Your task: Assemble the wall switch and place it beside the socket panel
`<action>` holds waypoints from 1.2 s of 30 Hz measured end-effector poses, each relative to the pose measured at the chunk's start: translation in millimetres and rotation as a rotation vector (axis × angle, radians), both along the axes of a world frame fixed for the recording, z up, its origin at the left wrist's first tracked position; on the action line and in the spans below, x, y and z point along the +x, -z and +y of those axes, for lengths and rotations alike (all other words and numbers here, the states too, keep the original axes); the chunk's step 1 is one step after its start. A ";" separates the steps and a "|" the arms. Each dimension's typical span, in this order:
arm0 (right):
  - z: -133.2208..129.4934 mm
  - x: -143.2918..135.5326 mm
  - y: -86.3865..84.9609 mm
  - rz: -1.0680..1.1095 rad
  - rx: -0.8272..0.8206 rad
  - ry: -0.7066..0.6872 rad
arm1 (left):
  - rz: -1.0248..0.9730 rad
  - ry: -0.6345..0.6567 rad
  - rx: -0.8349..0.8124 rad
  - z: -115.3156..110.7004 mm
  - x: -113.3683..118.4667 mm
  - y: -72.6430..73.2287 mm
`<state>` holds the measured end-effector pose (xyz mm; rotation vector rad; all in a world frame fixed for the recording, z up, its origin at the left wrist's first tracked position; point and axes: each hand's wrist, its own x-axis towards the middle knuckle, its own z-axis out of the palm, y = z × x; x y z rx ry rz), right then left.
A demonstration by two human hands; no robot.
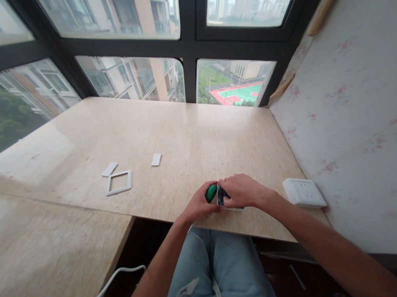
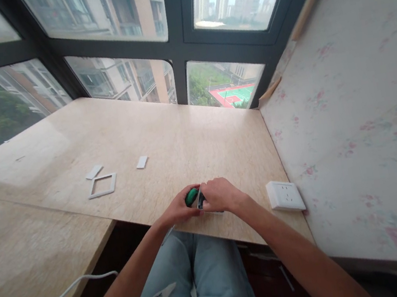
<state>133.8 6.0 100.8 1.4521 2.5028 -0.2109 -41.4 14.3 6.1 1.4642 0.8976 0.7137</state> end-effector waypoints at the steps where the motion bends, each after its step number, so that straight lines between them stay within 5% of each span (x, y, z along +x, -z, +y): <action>1: -0.1 1.5 0.4 0.007 0.005 0.004 | 0.000 -0.010 0.000 -0.4 0.1 -1.7; 7: -4.2 20.9 15.0 0.140 0.020 0.025 | 0.027 -0.095 -0.206 -8.0 0.9 -15.3; 17: -21.2 56.6 100.7 0.760 0.218 0.051 | -0.358 -0.464 -0.416 7.4 3.2 -15.9; 23: -24.4 59.8 121.0 0.952 0.269 0.136 | -0.287 -0.517 -0.349 30.9 5.5 -15.1; 31: -26.8 61.6 119.2 0.975 0.222 0.145 | 0.000 -0.573 -0.129 56.4 21.1 1.0; 36: -28.2 60.9 115.1 0.904 0.213 0.058 | 0.318 -0.568 0.259 65.8 29.5 7.4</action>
